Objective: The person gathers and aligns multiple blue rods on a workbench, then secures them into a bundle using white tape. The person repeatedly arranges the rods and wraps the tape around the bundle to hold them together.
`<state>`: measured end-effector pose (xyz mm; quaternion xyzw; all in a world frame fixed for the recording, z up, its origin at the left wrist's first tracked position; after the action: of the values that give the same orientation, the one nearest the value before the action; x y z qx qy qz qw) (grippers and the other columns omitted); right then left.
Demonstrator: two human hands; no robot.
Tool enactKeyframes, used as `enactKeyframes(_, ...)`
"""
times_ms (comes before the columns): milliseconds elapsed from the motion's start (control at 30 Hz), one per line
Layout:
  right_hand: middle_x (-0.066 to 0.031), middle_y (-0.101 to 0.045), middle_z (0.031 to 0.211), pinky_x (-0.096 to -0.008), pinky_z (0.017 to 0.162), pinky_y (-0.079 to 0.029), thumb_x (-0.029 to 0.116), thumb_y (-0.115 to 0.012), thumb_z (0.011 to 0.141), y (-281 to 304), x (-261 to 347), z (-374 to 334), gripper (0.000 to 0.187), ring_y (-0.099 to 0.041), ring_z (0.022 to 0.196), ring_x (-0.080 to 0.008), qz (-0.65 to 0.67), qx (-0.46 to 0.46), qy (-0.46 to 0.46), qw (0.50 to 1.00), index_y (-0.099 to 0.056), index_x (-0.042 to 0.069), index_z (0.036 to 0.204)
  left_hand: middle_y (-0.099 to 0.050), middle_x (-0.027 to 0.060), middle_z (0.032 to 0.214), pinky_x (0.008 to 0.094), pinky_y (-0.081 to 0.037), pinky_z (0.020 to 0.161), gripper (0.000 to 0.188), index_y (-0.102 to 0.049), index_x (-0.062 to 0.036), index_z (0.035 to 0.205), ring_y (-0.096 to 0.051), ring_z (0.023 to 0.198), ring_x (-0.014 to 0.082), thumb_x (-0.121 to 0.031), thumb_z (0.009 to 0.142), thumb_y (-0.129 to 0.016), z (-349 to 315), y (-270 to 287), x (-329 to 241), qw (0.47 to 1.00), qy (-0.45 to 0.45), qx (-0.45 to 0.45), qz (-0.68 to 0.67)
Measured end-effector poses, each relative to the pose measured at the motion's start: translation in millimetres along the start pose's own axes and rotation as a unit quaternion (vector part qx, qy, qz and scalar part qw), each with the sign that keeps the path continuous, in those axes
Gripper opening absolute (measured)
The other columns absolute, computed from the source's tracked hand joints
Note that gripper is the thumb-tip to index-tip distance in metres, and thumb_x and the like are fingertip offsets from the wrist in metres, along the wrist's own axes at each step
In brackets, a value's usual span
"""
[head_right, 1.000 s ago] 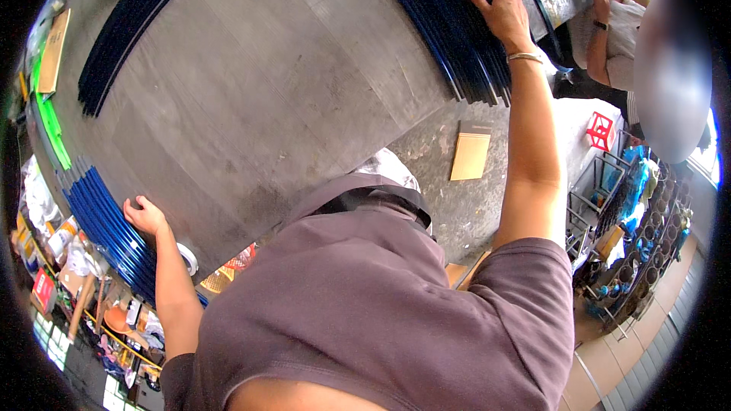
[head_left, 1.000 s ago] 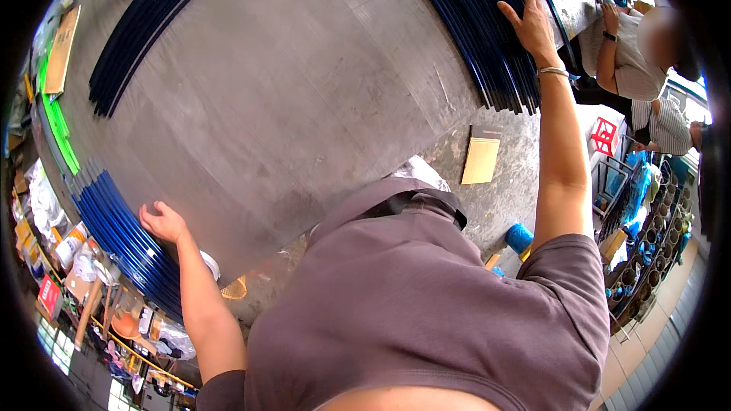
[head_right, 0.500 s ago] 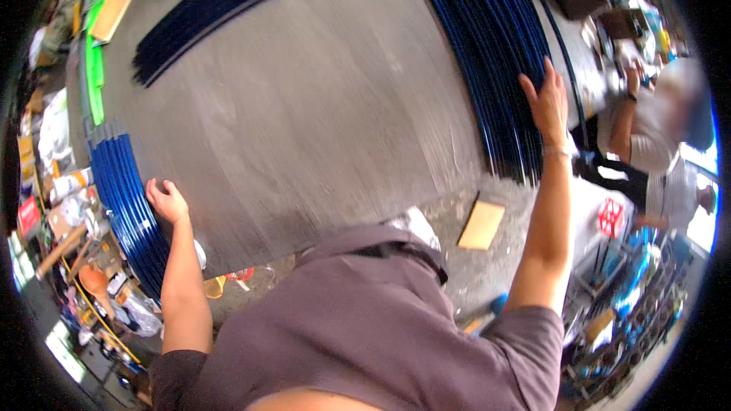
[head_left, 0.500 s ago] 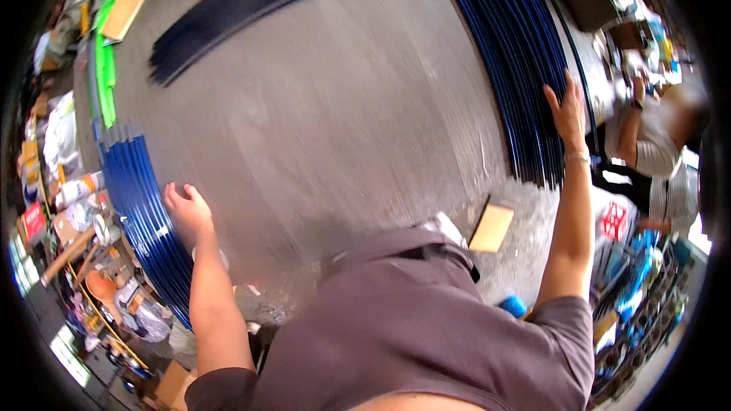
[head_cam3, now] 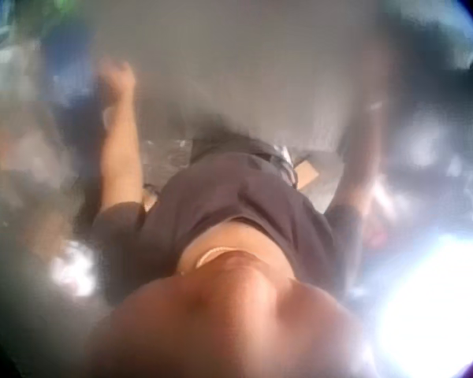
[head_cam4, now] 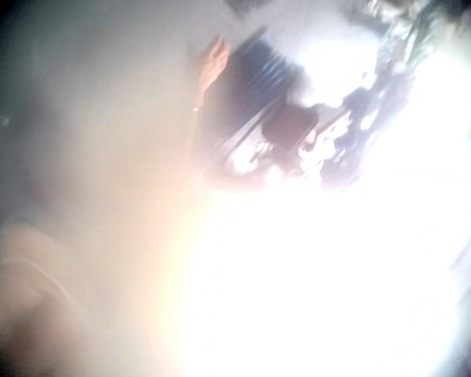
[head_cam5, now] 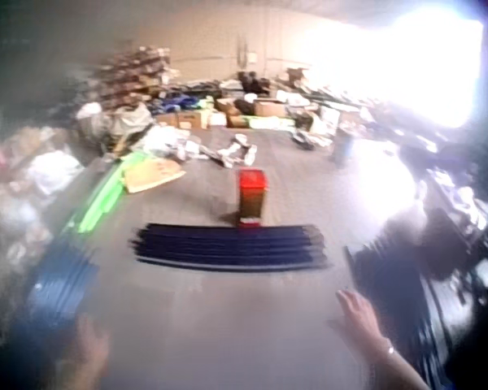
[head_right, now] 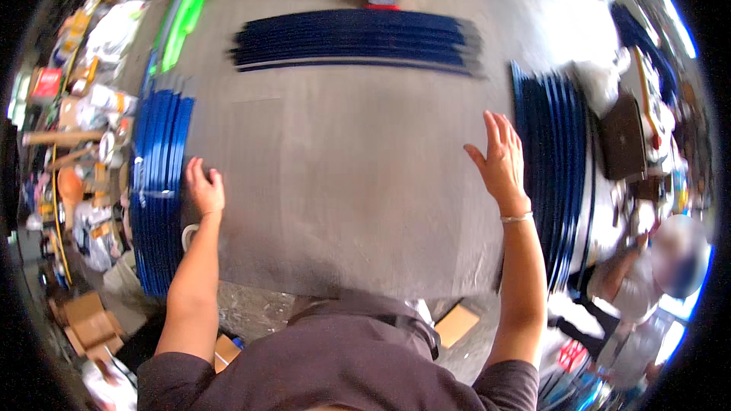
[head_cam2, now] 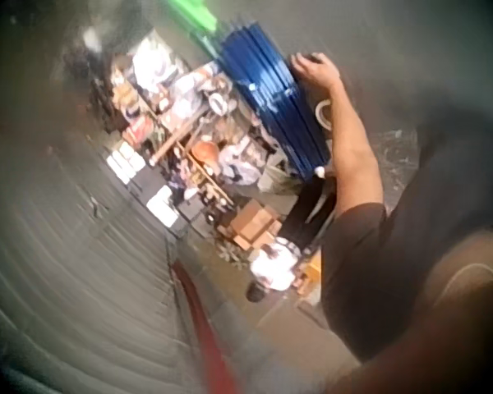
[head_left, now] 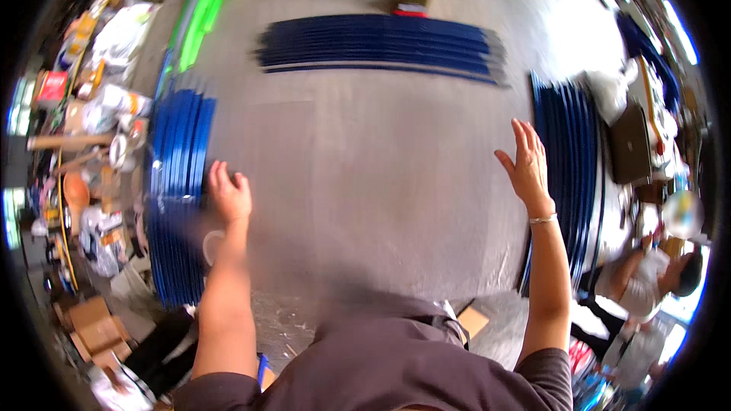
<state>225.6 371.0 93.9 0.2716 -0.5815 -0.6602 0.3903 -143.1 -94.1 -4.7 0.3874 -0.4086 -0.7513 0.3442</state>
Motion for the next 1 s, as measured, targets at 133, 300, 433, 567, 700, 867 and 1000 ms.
enactKeyframes(133,-0.0203,-0.048,0.141,-0.0459,0.111,-0.035,0.029,-0.073,0.085,-28.1,50.1,68.5,0.069,-0.043,0.134,-0.0362,0.039,0.034,0.056,0.997,-0.043,0.002,0.142,-0.050,0.0193,0.136,0.0470,-0.040,0.105,0.043,-0.056,0.0006,0.121,-0.048,0.126,0.0380,-0.016,0.082,-0.063,1.6,-0.5,0.5,1.000,0.012,0.006,-0.007)
enactKeyframes(300,-0.0215,-0.048,0.141,-0.0442,0.109,-0.038,0.027,-0.072,0.086,-58.5,73.5,144.7,0.067,-0.045,0.132,-0.0373,0.092,0.044,0.097,0.990,-0.044,0.003,0.142,-0.051,0.0201,0.134,0.0480,-0.040,0.104,0.043,-0.056,0.0001,0.120,-0.048,0.125,0.0375,-0.017,0.081,-0.064,-5.4,5.5,-4.1,1.000,0.030,-0.004,-0.005)
enactKeyframes(433,-0.0217,-0.050,0.138,-0.0442,0.107,-0.040,0.025,-0.067,0.090,-99.4,50.1,201.8,0.059,-0.048,0.128,-0.0382,0.092,-0.021,0.104,0.990,-0.046,0.001,0.139,-0.049,0.0185,0.136,0.0474,-0.039,0.105,0.045,-0.054,-0.0011,0.123,-0.047,0.125,0.0380,-0.017,0.082,-0.065,-1.5,5.9,-11.5,0.999,0.041,0.003,-0.021)
enactKeyframes(567,-0.0199,-0.048,0.141,-0.0451,0.112,-0.034,0.023,-0.068,0.088,-106.8,89.3,226.4,0.060,-0.042,0.135,-0.0362,0.037,-0.047,0.176,0.982,-0.046,0.002,0.140,-0.048,0.0176,0.136,0.0477,-0.038,0.108,0.047,-0.054,-0.0017,0.123,-0.047,0.126,0.0372,-0.017,0.081,-0.066,-9.4,8.0,-10.3,0.999,0.040,-0.018,-0.029)
enactKeyframes(700,-0.0168,-0.050,0.140,-0.0468,0.112,-0.034,0.013,-0.073,0.080,-104.1,182.0,204.3,0.066,-0.042,0.136,-0.0339,0.033,-0.038,0.320,0.946,-0.048,0.007,0.141,-0.049,0.0166,0.136,0.0472,-0.038,0.109,0.046,-0.054,-0.0023,0.123,-0.047,0.126,0.0368,-0.017,0.081,-0.065,-6.7,5.8,-14.7,0.998,0.053,-0.001,-0.015)
enactKeyframes(867,-0.0113,-0.063,0.107,-0.0447,0.095,-0.045,0.018,-0.070,0.085,-62.7,345.6,178.0,0.064,-0.058,0.108,-0.0295,0.169,0.027,0.449,0.877,-0.046,0.017,0.144,-0.048,0.0167,0.136,0.0468,-0.038,0.109,0.046,-0.053,-0.0020,0.123,-0.047,0.126,0.0370,-0.015,0.081,-0.064,-3.7,6.0,-16.5,0.998,0.056,-0.010,-0.023)
enactKeyframes(1000,-0.0115,-0.066,0.081,-0.0424,0.072,-0.053,0.025,-0.067,0.090,-12.4,459.7,172.9,0.067,-0.066,0.076,-0.0323,0.217,0.118,0.486,0.838,-0.035,0.022,0.149,-0.049,0.0187,0.134,0.0478,-0.039,0.107,0.047,-0.054,-0.0005,0.123,-0.047,0.124,0.0378,-0.014,0.079,-0.066,-7.3,6.0,-10.7,0.998,0.047,-0.009,-0.036)
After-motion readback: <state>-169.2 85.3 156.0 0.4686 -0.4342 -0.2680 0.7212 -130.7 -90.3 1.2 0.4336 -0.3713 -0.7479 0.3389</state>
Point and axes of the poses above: each hand's wrist, its own z-axis towards the middle knuckle, its own y-axis out of the back of the hand, x = y × z, the point moved 3 cm from there along z, towards the middle knuckle
